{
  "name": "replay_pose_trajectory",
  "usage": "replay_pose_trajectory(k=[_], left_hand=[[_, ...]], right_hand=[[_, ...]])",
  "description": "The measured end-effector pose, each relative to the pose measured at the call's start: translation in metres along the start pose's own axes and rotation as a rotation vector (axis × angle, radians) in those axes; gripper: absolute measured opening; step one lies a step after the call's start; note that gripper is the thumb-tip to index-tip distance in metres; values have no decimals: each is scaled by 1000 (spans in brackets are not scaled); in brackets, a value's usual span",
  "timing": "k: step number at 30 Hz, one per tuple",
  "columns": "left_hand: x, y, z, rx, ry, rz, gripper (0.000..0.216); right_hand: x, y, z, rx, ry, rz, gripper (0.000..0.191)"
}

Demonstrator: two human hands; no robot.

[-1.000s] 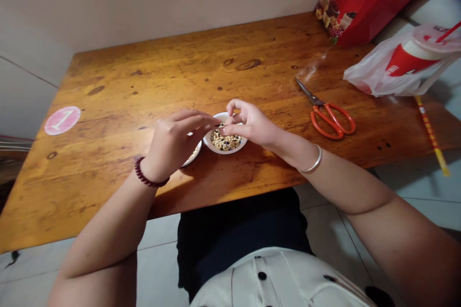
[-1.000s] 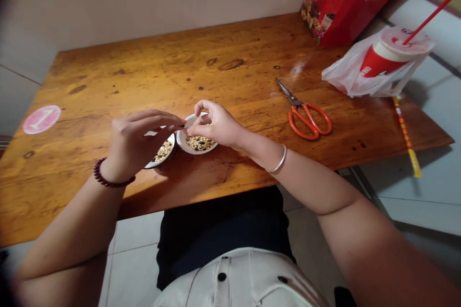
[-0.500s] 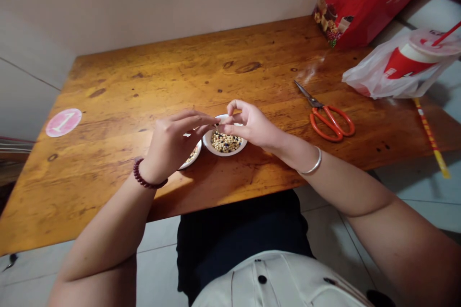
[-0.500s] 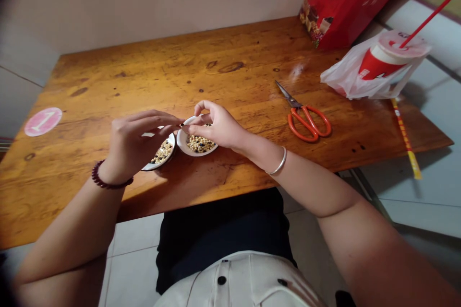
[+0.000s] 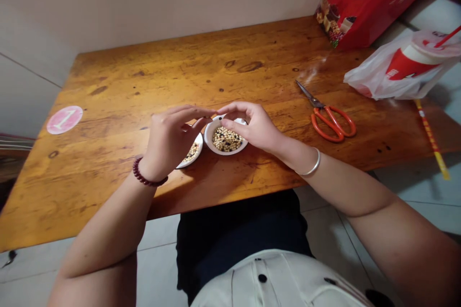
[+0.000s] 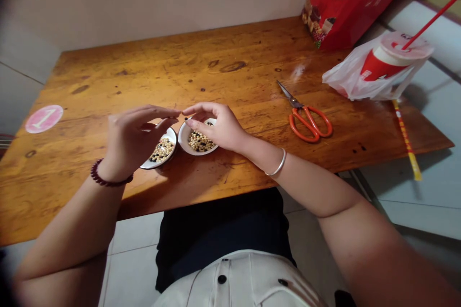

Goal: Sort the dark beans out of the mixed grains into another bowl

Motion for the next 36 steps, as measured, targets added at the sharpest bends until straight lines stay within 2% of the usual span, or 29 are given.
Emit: replay_pose_trajectory(k=[5,10,15,22,31,36], left_hand=[[23,18,-6,-166,219,-129,20],[48,17,-15,-277,397,-343,27],[55,14,-18,-357,397,-436,31],[52,12,-17,-372,392,-476,35],[49,16,-16,-350,387,-448,33],[47,12,-15,-251,373,-314,29]], right_hand=[[-10,11,-1,-81,-108,-74,31],[-13,17,-4,-99,-176,-60,36],[-12,14,-5,-92,-183,-64,37],[-8,13,-5,-132,-136,-62,32],[-2,9,-4,-70,-62,-70,27],[0,10,-5,-67,-47,-110,25]])
Point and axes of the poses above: each hand's wrist, its own z-axis towards the middle knuckle, its own x-axis out of the palm, y = z × x, the point moved 9 cm from there along z, towards the middle knuckle, and after that the axes turned 5 degrees about -y, right-handed, at the moved point
